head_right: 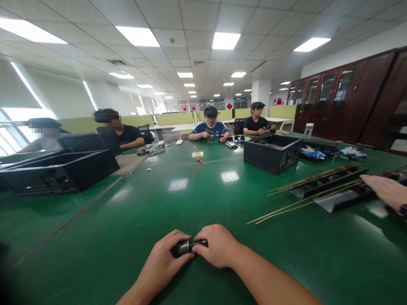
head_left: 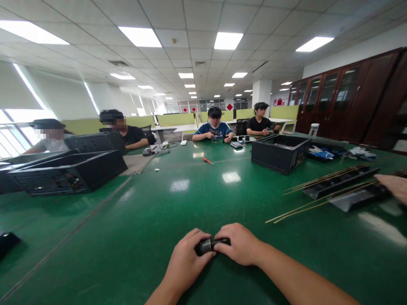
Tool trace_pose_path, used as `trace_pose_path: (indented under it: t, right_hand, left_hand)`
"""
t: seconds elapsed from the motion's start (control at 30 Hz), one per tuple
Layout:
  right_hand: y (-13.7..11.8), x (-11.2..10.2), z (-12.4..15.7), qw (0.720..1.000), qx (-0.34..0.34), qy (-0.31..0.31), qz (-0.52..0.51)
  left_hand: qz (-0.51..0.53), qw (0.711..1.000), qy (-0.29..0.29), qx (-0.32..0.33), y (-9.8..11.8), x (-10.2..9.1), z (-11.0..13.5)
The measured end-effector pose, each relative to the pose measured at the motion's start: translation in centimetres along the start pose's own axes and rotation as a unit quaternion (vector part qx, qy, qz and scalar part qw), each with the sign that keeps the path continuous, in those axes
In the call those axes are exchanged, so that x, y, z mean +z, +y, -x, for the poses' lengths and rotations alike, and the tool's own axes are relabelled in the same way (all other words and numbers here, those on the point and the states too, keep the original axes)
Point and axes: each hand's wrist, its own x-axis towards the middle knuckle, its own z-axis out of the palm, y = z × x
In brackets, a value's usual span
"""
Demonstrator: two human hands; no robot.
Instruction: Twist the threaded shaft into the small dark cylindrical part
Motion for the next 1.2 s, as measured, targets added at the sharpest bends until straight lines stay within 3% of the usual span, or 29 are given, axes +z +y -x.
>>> trace_pose_path:
  t: [1.2]
  right_hand:
    - [-0.23, -0.62, 0.29, 1.0, 0.002, 0.001, -0.007]
  left_hand:
    - [0.008, 1.0, 0.013, 0.003, 0.15, -0.29, 0.2]
